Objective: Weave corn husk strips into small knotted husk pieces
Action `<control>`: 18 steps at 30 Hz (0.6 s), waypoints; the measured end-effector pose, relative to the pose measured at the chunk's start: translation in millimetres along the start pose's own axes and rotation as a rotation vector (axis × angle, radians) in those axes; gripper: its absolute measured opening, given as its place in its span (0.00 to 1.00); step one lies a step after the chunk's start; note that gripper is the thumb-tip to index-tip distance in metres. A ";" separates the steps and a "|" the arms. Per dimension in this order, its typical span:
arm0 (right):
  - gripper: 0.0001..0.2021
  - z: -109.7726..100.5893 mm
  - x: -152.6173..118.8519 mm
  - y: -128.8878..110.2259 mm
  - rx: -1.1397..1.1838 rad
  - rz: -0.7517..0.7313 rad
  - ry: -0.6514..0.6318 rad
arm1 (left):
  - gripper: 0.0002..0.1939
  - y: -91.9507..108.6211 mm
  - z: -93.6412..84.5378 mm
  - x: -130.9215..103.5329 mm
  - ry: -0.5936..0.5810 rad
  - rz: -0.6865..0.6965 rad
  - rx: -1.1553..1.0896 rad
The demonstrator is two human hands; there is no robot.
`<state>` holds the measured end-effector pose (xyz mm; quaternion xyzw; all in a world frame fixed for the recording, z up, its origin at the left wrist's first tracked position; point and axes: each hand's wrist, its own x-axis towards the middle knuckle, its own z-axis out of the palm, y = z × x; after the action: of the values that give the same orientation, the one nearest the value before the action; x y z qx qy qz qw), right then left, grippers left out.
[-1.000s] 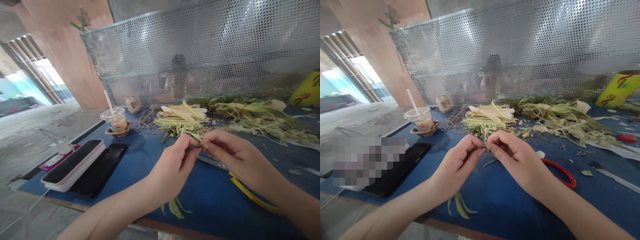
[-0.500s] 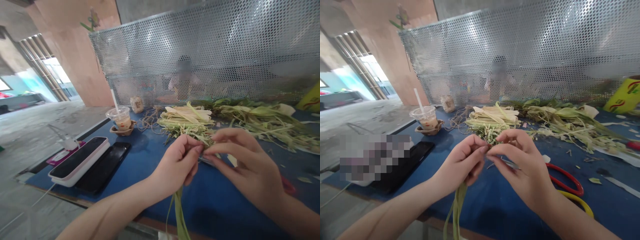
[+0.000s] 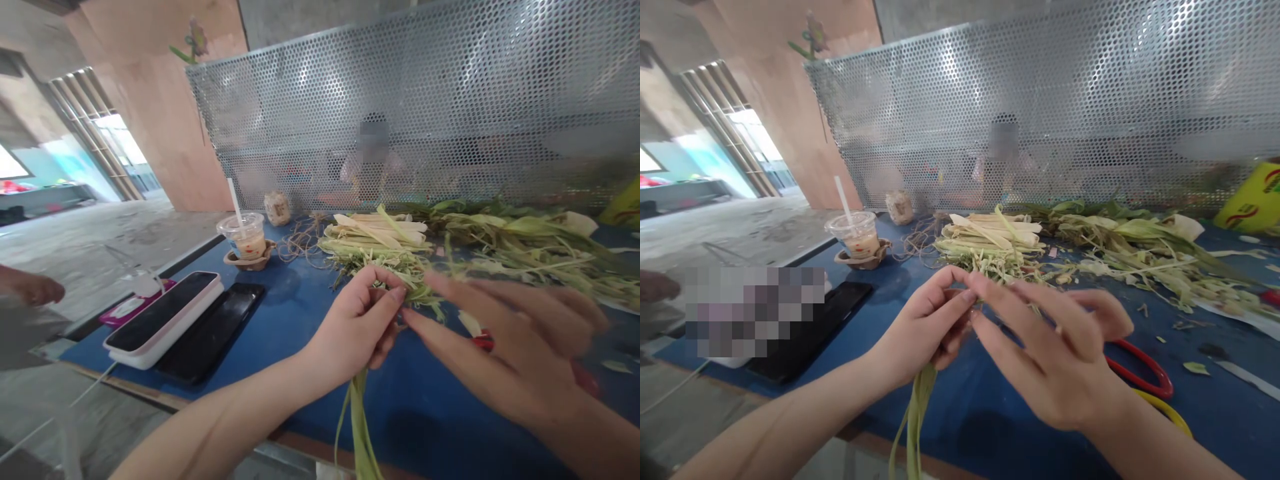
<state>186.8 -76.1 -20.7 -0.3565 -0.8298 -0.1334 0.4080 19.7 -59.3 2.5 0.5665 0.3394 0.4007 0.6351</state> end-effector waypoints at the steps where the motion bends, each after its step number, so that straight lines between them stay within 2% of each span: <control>1: 0.16 -1.5 -1.4 -0.6 -0.063 -0.058 0.037 | 0.10 -0.1 0.6 0.0 -0.007 -0.003 -0.003; 3: 0.17 -3.7 -0.6 -0.8 -0.122 -0.157 0.023 | 0.10 0.0 1.8 0.0 -0.020 -0.006 -0.011; 5: 0.14 -3.9 3.7 1.4 -0.113 -0.213 -0.070 | 0.10 -0.1 2.9 0.1 -0.031 -0.015 -0.005; 8: 0.12 1.1 10.0 7.7 -0.129 -0.195 -0.040 | 0.11 -0.5 4.2 0.6 -0.046 -0.040 -0.011; 11: 0.11 9.4 10.1 11.3 -0.136 -0.136 0.011 | 0.10 -0.7 6.0 1.0 -0.064 -0.049 -0.077; 15: 0.07 13.2 5.9 7.3 -0.032 0.103 0.051 | 0.08 -0.9 9.4 0.0 -0.084 -0.053 -0.157; 18: 0.06 8.2 6.6 3.2 0.060 0.082 0.069 | 0.08 -0.8 11.3 -1.7 -0.107 -0.055 -0.236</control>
<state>181.5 -66.4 -21.0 -0.3728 -0.8036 -0.1038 0.4522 29.0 -65.9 3.1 0.4988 0.2708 0.3896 0.7253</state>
